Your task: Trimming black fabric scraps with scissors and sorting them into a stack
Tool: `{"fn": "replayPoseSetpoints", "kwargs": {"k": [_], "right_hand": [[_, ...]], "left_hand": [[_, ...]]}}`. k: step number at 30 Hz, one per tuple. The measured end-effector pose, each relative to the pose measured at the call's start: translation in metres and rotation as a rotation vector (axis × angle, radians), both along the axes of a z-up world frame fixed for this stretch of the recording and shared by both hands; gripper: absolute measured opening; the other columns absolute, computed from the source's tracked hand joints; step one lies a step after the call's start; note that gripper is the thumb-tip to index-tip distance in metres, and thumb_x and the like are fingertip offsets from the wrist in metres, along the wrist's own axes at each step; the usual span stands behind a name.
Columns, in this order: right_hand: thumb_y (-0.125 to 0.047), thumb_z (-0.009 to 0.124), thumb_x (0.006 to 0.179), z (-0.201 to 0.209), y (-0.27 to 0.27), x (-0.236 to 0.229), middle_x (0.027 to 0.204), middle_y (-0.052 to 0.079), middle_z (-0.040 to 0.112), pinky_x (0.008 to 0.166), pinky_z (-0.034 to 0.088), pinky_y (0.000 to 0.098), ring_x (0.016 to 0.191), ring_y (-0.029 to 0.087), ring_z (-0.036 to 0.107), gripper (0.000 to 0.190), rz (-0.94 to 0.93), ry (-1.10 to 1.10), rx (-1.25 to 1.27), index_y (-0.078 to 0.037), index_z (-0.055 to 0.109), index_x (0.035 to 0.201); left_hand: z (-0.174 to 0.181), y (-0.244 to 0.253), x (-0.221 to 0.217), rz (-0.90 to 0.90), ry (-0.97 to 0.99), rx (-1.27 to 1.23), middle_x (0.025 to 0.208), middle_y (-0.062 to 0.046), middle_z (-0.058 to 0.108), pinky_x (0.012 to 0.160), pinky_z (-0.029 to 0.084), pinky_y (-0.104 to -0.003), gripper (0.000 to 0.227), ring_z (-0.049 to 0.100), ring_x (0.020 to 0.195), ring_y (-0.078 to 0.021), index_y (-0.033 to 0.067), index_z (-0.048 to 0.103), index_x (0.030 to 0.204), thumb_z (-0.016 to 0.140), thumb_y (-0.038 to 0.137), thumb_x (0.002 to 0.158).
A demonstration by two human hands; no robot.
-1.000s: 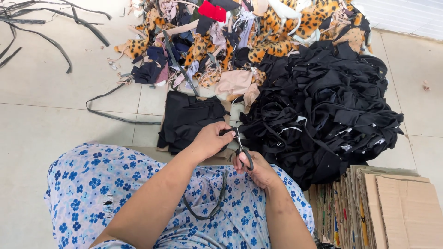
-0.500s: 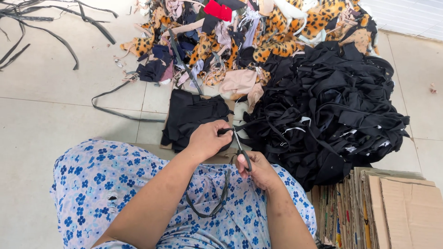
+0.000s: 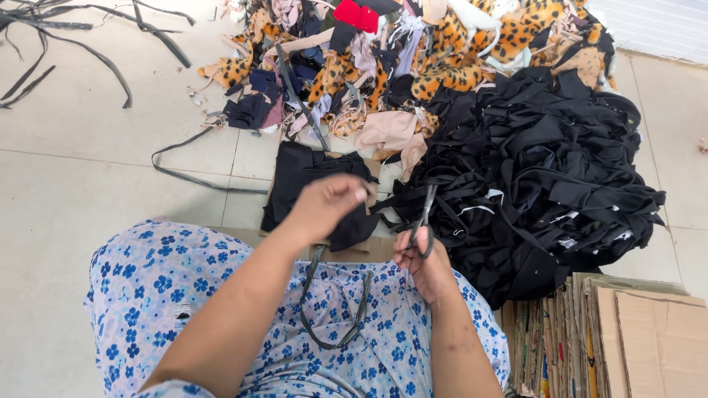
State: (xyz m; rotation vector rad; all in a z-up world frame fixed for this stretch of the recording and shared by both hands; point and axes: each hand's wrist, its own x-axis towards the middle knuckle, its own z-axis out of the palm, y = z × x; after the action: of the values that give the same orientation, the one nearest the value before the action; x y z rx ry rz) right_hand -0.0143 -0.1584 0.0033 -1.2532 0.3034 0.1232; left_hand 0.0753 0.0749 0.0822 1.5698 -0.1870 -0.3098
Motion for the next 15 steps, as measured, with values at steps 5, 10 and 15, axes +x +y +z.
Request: {"fn": "replayPoseSetpoints", "kwargs": {"k": [5, 10, 15], "right_hand": [[-0.056, 0.049, 0.106, -0.002, -0.006, 0.004, 0.083, 0.012, 0.065, 0.056, 0.057, 0.025, 0.066, 0.02, 0.068, 0.06, -0.118, 0.015, 0.069, -0.002, 0.062, 0.083], [-0.058, 0.052, 0.104, 0.005, -0.006, 0.006, 0.083, 0.013, 0.068, 0.057, 0.057, 0.0254, 0.066, 0.021, 0.069, 0.06, -0.269, 0.08, 0.053, -0.004, 0.065, 0.083], [-0.05, 0.066, 0.1, 0.029, -0.002, 0.009, 0.094, 0.013, 0.077, 0.059, 0.056, 0.0224, 0.07, 0.017, 0.072, 0.048, -0.436, 0.174, -0.24, -0.003, 0.074, 0.093]], "left_hand": [[0.011, 0.0, 0.033, 0.268, 0.242, -0.259, 0.082, 0.006, 0.053, 0.078, 0.066, -0.03, 0.013, 0.064, 0.078, -0.0074, 0.011, 0.066, 0.102, 0.064, 0.023, 0.099], [-0.126, 0.022, 0.048, 0.345, 0.168, 0.317, 0.136, -0.017, 0.056, 0.1, 0.054, -0.051, 0.045, 0.057, 0.131, -0.0336, 0.0119, 0.046, 0.144, 0.055, 0.025, 0.102], [-0.171, -0.024, 0.006, 0.306, -0.602, 0.894, 0.119, 0.005, 0.061, 0.087, 0.054, -0.042, 0.021, 0.057, 0.121, -0.0252, 0.0335, 0.075, 0.098, 0.065, 0.023, 0.083]]}}
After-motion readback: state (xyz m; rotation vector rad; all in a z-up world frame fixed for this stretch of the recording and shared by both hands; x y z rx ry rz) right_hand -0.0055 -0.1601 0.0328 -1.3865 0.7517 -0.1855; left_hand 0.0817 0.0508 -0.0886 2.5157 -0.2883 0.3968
